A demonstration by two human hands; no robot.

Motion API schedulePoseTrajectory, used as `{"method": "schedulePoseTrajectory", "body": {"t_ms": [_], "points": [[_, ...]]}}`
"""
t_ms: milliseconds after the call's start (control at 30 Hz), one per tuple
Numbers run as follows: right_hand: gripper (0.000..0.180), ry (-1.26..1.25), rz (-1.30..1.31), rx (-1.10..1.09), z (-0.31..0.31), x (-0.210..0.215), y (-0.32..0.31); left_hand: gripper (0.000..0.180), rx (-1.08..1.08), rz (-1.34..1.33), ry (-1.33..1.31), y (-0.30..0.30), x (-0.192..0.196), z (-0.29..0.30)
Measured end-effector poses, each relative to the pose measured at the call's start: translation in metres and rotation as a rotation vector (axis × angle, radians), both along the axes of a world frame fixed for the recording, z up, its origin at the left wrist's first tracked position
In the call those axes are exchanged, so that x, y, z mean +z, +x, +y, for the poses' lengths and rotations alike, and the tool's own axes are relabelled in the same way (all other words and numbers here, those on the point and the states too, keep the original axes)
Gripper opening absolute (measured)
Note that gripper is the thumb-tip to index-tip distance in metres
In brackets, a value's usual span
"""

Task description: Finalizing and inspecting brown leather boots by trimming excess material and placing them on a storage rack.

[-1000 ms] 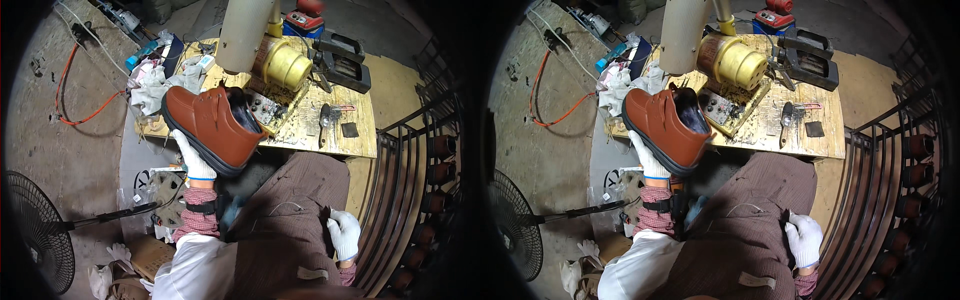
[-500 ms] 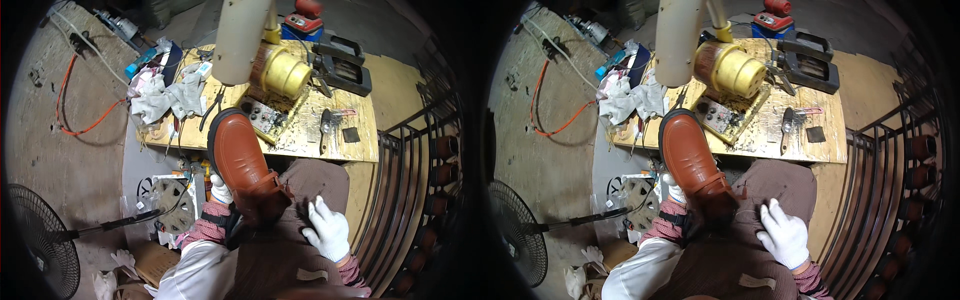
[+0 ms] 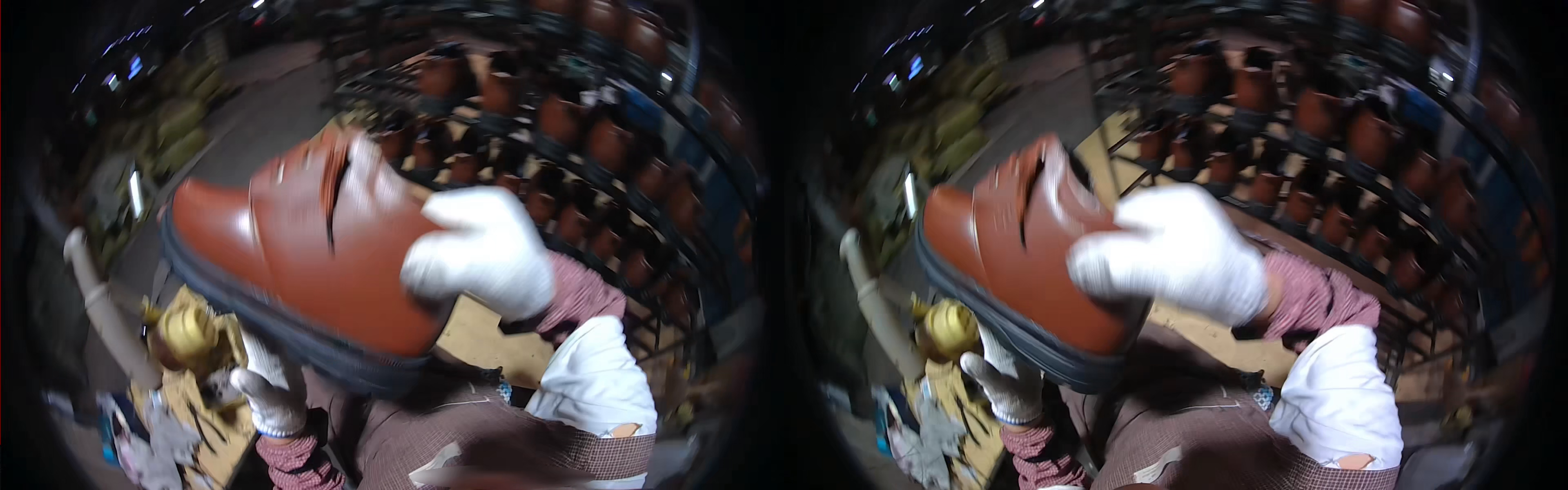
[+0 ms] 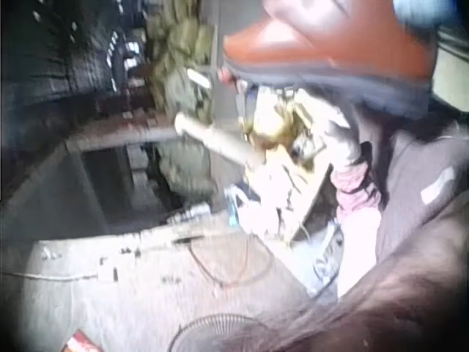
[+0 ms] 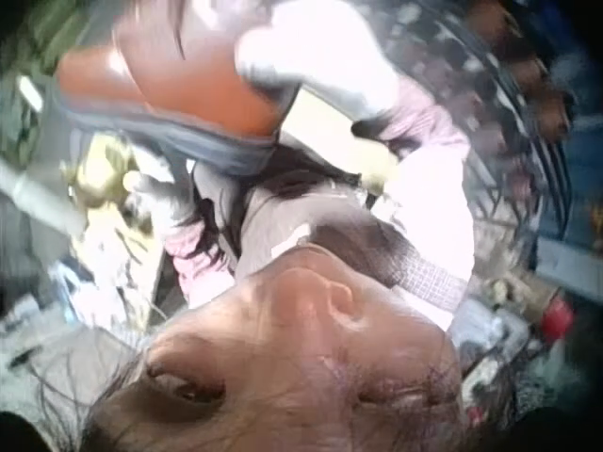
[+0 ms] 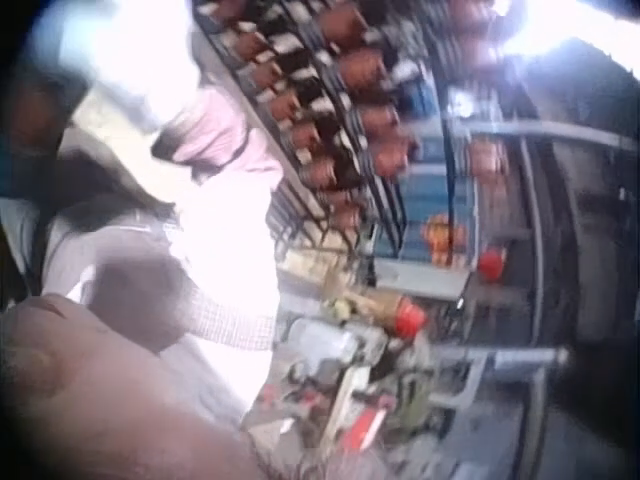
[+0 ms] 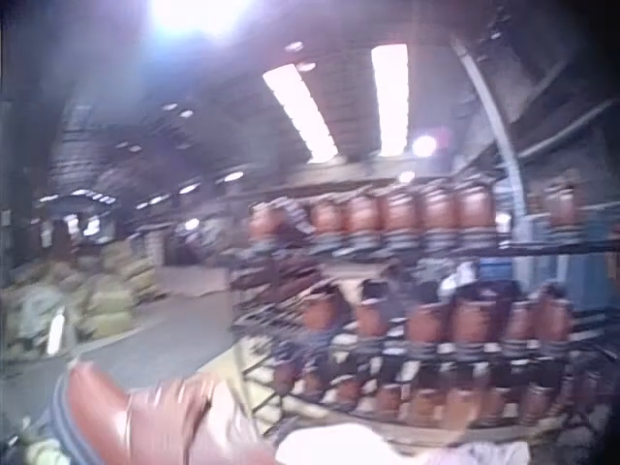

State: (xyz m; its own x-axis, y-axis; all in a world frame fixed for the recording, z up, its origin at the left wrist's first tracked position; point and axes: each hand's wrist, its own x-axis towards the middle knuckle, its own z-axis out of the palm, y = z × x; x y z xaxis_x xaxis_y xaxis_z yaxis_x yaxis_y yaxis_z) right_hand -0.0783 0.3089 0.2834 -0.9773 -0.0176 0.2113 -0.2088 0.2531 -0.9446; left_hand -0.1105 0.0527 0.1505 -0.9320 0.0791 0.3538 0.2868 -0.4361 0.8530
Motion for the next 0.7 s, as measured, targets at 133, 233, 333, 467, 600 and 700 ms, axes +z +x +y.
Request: {"method": "schedulePoseTrajectory", "body": {"t_ms": [133,233,333,467,600,700], "points": [[0.03,0.165,0.754,-0.44,0.103,0.086,0.115,0.118,-0.357,0.115,-0.191,-0.004,0.011,0.031],[0.019,1.17,1.302,-1.019,0.106,0.118,0.116,0.101,-0.214,0.003,-0.104,-0.008,-0.026,0.036],[0.028,2.243,1.11,-1.394,0.124,0.169,0.141,0.098,-0.333,-0.006,-0.134,-0.015,-0.024,0.049],[0.045,1.992,0.278,-1.643,0.212,0.242,0.135,0.095,-0.287,-0.015,-0.218,-0.02,-0.02,0.047],[0.038,1.764,-0.224,-1.67,0.317,0.236,0.119,0.093,-0.258,-0.018,-0.216,-0.021,-0.032,0.034],[0.031,1.861,0.478,-1.737,0.323,0.218,0.077,0.092,-0.17,-0.158,-0.197,-0.017,-0.046,0.012]]}}
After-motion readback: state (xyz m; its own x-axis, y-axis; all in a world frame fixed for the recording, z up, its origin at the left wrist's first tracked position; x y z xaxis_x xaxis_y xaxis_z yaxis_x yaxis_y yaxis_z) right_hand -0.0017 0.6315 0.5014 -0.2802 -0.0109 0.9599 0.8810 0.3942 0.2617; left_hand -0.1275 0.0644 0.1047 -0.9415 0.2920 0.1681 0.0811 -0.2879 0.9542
